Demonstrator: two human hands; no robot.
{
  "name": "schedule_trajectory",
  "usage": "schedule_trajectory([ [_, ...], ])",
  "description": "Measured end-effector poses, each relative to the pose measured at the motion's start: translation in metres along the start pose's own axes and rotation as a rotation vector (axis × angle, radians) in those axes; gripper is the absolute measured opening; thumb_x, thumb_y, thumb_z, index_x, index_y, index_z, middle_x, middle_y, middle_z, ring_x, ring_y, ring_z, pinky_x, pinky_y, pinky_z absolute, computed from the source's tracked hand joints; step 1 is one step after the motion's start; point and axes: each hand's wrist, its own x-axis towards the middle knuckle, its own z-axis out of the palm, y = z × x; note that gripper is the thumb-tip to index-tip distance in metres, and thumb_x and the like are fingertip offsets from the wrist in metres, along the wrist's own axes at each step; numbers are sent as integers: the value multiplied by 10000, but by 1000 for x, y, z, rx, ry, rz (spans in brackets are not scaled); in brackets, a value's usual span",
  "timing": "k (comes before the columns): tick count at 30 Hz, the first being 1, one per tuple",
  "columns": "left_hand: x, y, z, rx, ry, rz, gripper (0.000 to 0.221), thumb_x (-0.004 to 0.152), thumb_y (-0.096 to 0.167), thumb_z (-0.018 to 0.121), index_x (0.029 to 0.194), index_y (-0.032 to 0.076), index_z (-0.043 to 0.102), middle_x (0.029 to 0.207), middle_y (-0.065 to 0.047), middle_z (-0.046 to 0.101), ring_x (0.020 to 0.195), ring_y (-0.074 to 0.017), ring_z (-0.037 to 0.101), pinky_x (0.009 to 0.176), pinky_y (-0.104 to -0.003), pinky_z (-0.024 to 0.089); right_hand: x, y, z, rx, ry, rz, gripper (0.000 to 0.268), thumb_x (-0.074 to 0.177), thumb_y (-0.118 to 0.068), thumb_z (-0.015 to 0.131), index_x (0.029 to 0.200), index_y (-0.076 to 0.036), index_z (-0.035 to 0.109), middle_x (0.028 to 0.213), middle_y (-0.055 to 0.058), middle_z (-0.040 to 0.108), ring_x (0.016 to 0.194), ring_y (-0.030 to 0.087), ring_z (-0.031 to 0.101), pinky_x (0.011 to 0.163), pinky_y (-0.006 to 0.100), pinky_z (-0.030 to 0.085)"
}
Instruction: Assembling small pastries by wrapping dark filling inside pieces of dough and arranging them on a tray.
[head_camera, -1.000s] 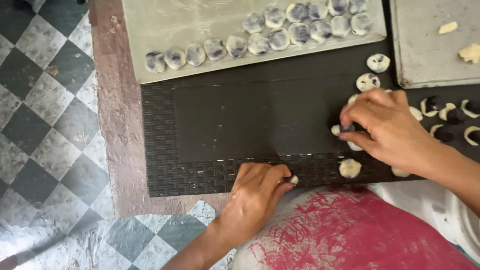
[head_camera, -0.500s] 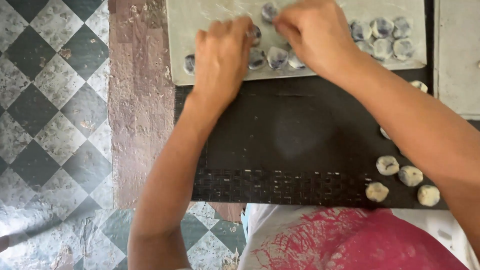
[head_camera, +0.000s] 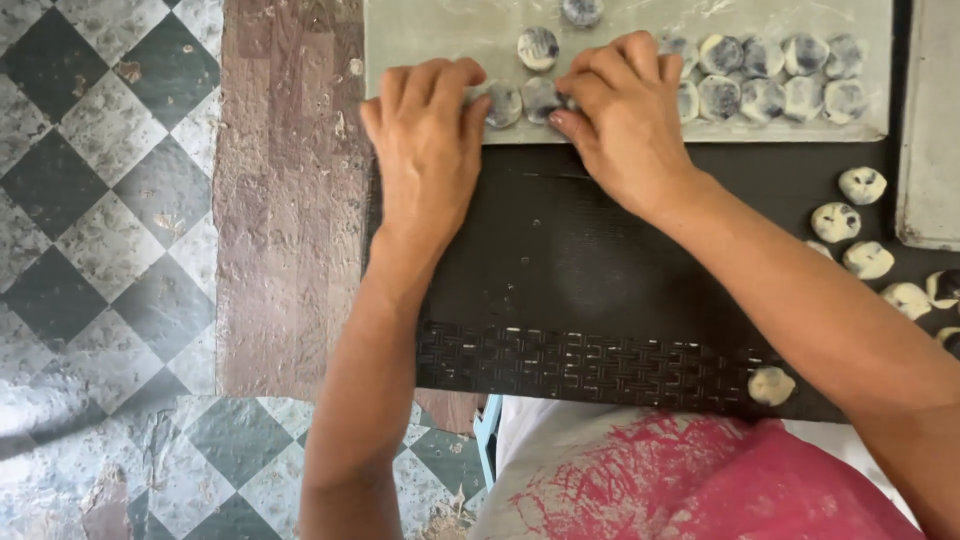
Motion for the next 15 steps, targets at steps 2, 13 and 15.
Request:
schedule_trajectory([
  [2, -6, 5, 5, 20, 7, 35, 185, 887, 218, 724, 1033, 154, 631, 1039, -22, 635, 943, -262, 499, 739, -422, 346, 2, 4, -4, 171, -15, 64, 181, 943, -186, 806, 1061, -62, 745, 1127, 19, 627, 1069, 275, 430, 799, 440, 277],
  [13, 9, 26, 46, 180, 102, 260, 436, 701, 379, 898, 957, 194, 598, 1008, -9, 517, 923, -251, 436, 722, -420, 335, -2, 25, -20, 158, -95, 100, 468, 860, -333, 853, 1243, -91, 736, 1155, 41, 620, 1077, 274, 398, 842, 425, 259],
  [15, 9, 25, 44, 68, 19, 211, 235, 819, 227, 767, 1011, 186, 637, 1044, 3, 534, 972, -272, 428, 752, -455, 334, -2, 22, -9, -5, 71, -21, 324, 915, -348, 893, 1128, -125, 793, 1086, -6, 620, 1055, 240, 438, 795, 420, 295],
])
